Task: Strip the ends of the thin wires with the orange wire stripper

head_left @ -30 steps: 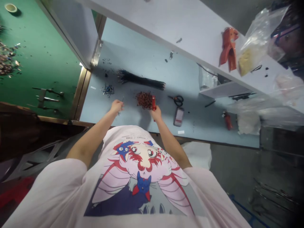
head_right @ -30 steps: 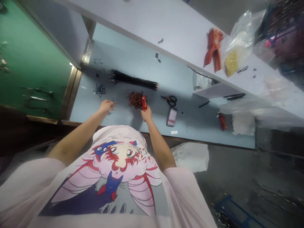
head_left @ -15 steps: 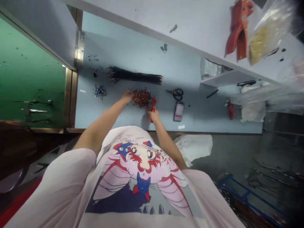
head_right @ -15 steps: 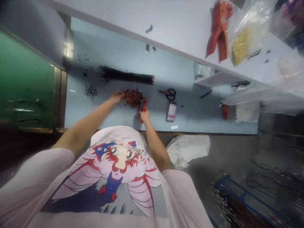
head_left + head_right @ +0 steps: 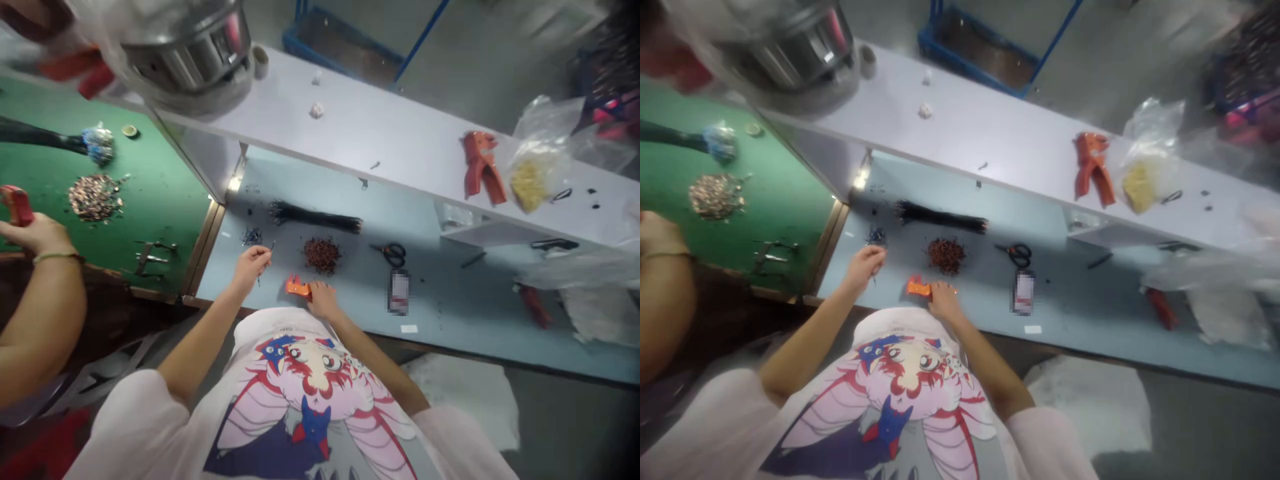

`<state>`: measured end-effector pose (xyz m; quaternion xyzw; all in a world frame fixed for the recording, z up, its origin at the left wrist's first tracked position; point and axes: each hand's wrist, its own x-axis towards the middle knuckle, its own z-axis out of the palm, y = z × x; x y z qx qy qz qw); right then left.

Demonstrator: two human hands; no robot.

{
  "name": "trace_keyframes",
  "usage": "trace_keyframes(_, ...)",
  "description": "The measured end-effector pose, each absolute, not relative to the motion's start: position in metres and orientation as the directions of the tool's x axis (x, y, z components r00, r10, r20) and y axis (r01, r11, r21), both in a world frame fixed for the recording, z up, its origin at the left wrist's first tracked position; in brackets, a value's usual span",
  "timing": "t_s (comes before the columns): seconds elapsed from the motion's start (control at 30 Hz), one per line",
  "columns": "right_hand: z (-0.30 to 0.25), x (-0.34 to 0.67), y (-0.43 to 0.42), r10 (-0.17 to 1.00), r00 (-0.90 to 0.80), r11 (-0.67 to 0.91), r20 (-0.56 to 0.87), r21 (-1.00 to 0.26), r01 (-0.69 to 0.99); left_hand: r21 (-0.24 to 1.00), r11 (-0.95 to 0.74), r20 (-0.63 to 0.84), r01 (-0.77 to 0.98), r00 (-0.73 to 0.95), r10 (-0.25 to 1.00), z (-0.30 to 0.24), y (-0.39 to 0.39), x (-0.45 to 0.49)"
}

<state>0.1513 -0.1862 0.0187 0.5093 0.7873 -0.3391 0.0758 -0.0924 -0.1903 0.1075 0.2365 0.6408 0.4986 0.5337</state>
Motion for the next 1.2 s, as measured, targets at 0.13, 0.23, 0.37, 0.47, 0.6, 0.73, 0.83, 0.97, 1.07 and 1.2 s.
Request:
trace_keyframes(0.13, 0.014, 0.129, -0.192, 0.743, -0.539, 0.377, -0.398, -0.417, 0.827, 0.959, 0.283, -0.252, 0.020, -0.398, 0.882, 0.130, -0.202, -0.086)
trace_keyframes(0.23, 0.025, 0.126, -0.186, 0.757, -0.568, 0.427, -0.323, -0.413, 0.805, 0.926, 0.220, -0.091, 0.306, -0.384, 0.919, 0.142, -0.211, -0.078)
trace_keyframes(0.37, 0.069, 0.129, -0.175, 0.821, -0.557, 0.458, -0.126, -0.438, 0.774, 0.760, 0.172, 0.021, 0.626, -0.290, 0.957, 0.149, -0.219, -0.066)
trace_keyframes(0.47, 0.112, 0.130, -0.169, 0.782, -0.556, 0.618, 0.282, -0.469, 0.631, 0.695, 0.144, 0.013, 0.705, -0.212, 0.977, 0.152, -0.221, -0.054)
trace_keyframes(0.6, 0.142, 0.130, -0.168, 0.621, -0.585, 0.782, 0.521, -0.372, 0.500, 0.734, 0.083, -0.024, 0.674, -0.097, 0.995, 0.160, -0.224, -0.040)
trace_keyframes(0.73, 0.143, 0.133, -0.171, 0.616, -0.619, 0.787, 0.487, -0.375, 0.489, 0.767, 0.016, -0.012, 0.642, -0.010, 1.000, 0.165, -0.229, -0.038)
trace_keyframes(0.83, 0.142, 0.139, -0.170, 0.638, -0.607, 0.770, 0.474, -0.380, 0.512, 0.765, 0.025, -0.033, 0.643, 0.001, 0.999, 0.163, -0.233, -0.044)
trace_keyframes(0.97, 0.146, 0.149, -0.164, 0.655, -0.588, 0.754, 0.475, -0.364, 0.546, 0.720, 0.075, -0.088, 0.690, -0.016, 0.996, 0.160, -0.236, -0.058)
trace_keyframes(1.07, 0.149, 0.153, -0.161, 0.647, -0.602, 0.760, 0.468, -0.340, 0.553, 0.703, 0.079, -0.131, 0.706, 0.019, 0.991, 0.160, -0.238, -0.068)
trace_keyframes(1.2, 0.149, 0.154, -0.159, 0.646, -0.612, 0.761, 0.455, -0.327, 0.560, 0.713, 0.028, -0.152, 0.701, 0.114, 0.982, 0.163, -0.242, -0.076)
